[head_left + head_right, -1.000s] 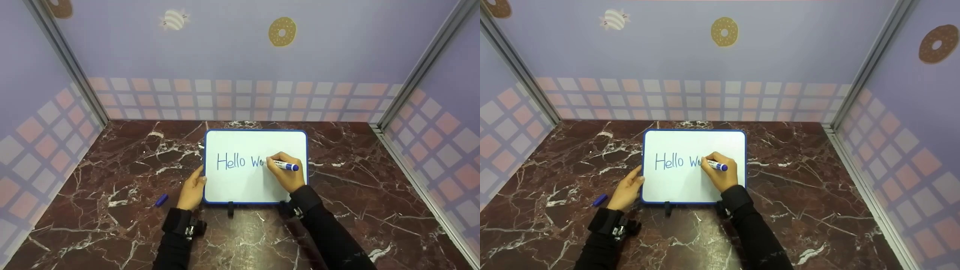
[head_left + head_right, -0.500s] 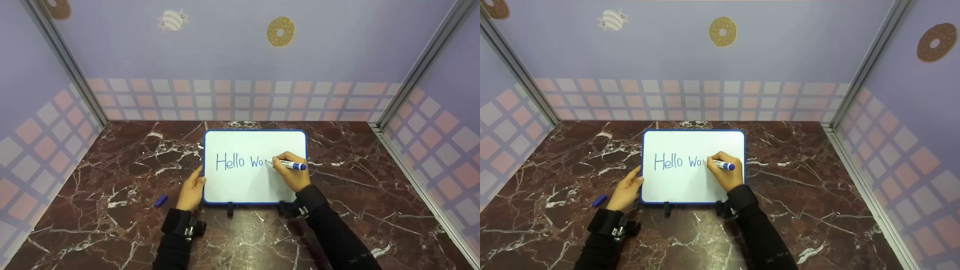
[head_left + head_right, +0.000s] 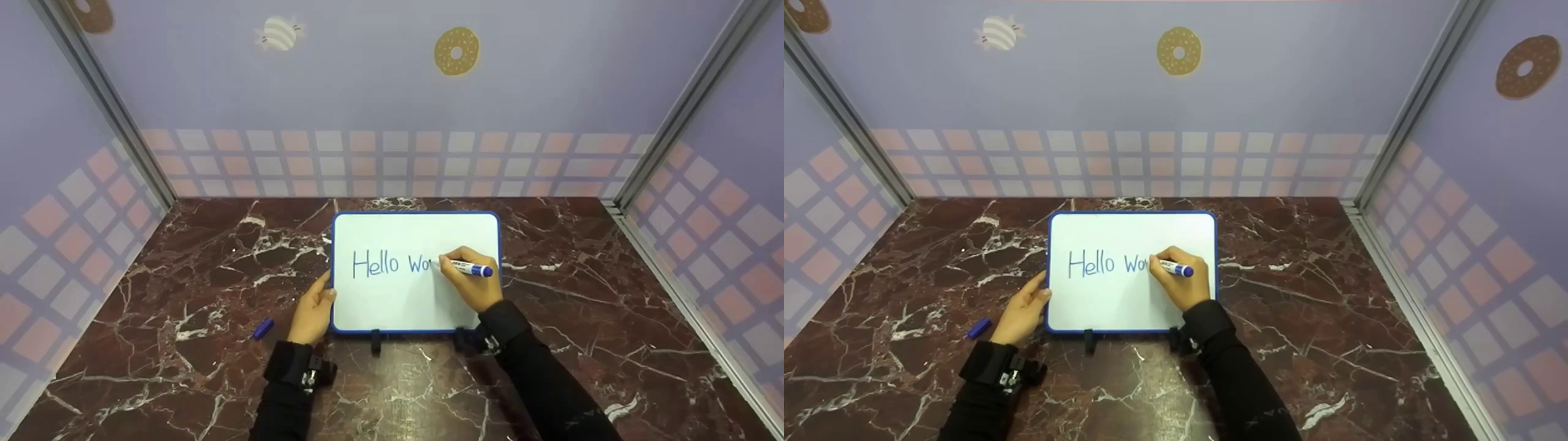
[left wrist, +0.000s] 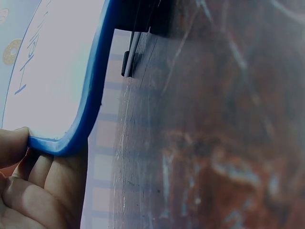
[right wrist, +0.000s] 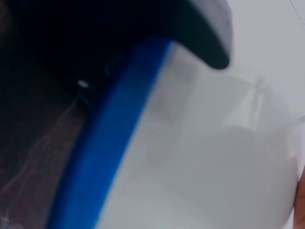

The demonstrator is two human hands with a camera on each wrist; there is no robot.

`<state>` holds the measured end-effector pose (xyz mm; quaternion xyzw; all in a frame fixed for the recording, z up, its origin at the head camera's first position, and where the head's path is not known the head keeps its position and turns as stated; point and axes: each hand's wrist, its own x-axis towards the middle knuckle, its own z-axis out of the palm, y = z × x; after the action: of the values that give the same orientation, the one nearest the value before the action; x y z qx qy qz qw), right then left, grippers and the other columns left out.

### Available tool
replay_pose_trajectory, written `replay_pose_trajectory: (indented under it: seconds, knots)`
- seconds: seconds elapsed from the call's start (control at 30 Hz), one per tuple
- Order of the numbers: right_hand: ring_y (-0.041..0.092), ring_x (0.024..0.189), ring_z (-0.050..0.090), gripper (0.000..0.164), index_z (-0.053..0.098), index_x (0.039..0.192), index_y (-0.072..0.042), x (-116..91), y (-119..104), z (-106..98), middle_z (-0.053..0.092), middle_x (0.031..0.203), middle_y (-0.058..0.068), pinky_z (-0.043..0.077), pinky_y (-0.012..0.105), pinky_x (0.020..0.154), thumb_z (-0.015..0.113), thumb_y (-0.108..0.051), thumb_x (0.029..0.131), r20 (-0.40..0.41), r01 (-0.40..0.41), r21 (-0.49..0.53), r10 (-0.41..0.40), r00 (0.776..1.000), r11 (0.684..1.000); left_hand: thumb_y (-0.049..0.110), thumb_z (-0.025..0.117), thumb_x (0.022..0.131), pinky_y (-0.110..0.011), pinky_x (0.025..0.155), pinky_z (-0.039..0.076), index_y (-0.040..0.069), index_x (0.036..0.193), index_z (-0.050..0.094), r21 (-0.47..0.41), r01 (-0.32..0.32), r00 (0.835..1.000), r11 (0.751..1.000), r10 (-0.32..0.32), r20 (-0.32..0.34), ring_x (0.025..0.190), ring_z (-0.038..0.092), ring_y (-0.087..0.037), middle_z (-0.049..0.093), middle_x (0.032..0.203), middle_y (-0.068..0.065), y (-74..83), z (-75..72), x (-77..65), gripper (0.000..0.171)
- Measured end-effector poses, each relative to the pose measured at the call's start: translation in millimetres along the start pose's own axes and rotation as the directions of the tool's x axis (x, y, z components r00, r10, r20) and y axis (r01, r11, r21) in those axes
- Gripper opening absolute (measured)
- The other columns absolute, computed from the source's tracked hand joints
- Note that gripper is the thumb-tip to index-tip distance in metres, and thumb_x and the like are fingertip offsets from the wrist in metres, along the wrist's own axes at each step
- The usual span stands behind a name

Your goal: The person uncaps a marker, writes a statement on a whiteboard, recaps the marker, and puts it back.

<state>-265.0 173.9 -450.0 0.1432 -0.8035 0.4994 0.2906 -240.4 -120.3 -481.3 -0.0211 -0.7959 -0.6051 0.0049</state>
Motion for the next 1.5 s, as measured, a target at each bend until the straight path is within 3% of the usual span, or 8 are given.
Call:
replay_pose_trajectory:
  seconds: [0.23, 0.53, 0.77, 1.1, 1.5]
  knots:
    - [0.007, 0.057, 0.053, 0.013, 0.069, 0.069, -0.006, -0.8, 0.1, -1.5, 0.069, 0.067, 0.005, 0.041, 0.016, 0.051, 0.072, -0.006, 0.081, 0.023, 0.008, -0.030, -0.007, 1.000, 1.000, 0.007, 0.041, 0.104, -0.053, 0.108, 0.042, -0.003, 0.150, 0.032, 0.021, -0.016, 1.000, 1.000, 0.017, -0.012, 0.131, 0.048, -0.045, 0.049, 0.139, -0.034, -0.7, -1.3, -0.1, 0.048]
    - [0.005, 0.051, 0.048, 0.017, 0.066, 0.064, -0.007, -2.2, -0.9, -2.6, 0.063, 0.059, 0.000, 0.038, 0.019, 0.046, 0.072, -0.007, 0.080, 0.052, 0.025, -0.053, -0.023, 0.998, 0.998, 0.007, 0.040, 0.104, -0.050, 0.102, 0.049, -0.003, 0.150, 0.032, 0.011, 0.002, 1.000, 1.000, -0.001, -0.016, 0.124, 0.054, -0.044, 0.054, 0.133, -0.034, -0.8, -1.0, 0.6, 0.048]
    - [0.007, 0.056, 0.052, 0.015, 0.068, 0.067, -0.006, -1.4, 0.2, -1.8, 0.067, 0.064, 0.004, 0.041, 0.017, 0.051, 0.072, -0.005, 0.081, 0.032, 0.014, -0.033, -0.013, 0.999, 0.999, 0.007, 0.039, 0.104, -0.050, 0.102, 0.048, -0.003, 0.150, 0.032, -0.003, 0.008, 1.000, 1.000, -0.008, -0.010, 0.125, 0.054, -0.043, 0.054, 0.134, -0.034, 0.8, -0.3, -0.5, 0.048]
    - [0.008, 0.059, 0.053, 0.014, 0.069, 0.070, -0.005, -1.3, 1.1, -0.2, 0.067, 0.066, 0.006, 0.041, 0.016, 0.053, 0.072, -0.005, 0.083, -0.018, -0.002, 0.005, 0.002, 1.000, 1.000, 0.005, 0.041, 0.103, -0.054, 0.112, 0.037, -0.006, 0.149, 0.032, 0.028, -0.022, 1.000, 0.999, 0.022, -0.010, 0.133, 0.045, -0.046, 0.047, 0.140, -0.035, -2.5, -0.8, 1.3, 0.049]
    - [0.007, 0.059, 0.054, 0.016, 0.067, 0.068, -0.004, 0.6, -0.2, -0.7, 0.067, 0.064, 0.007, 0.041, 0.016, 0.053, 0.070, -0.003, 0.084, -0.037, -0.045, 0.013, 0.046, 0.998, 0.999, 0.006, 0.041, 0.103, -0.049, 0.101, 0.049, -0.004, 0.149, 0.034, -0.006, -0.002, 1.000, 1.000, 0.002, -0.030, 0.121, 0.057, -0.042, 0.056, 0.131, -0.034, -1.4, 1.9, 1.6, 0.048]
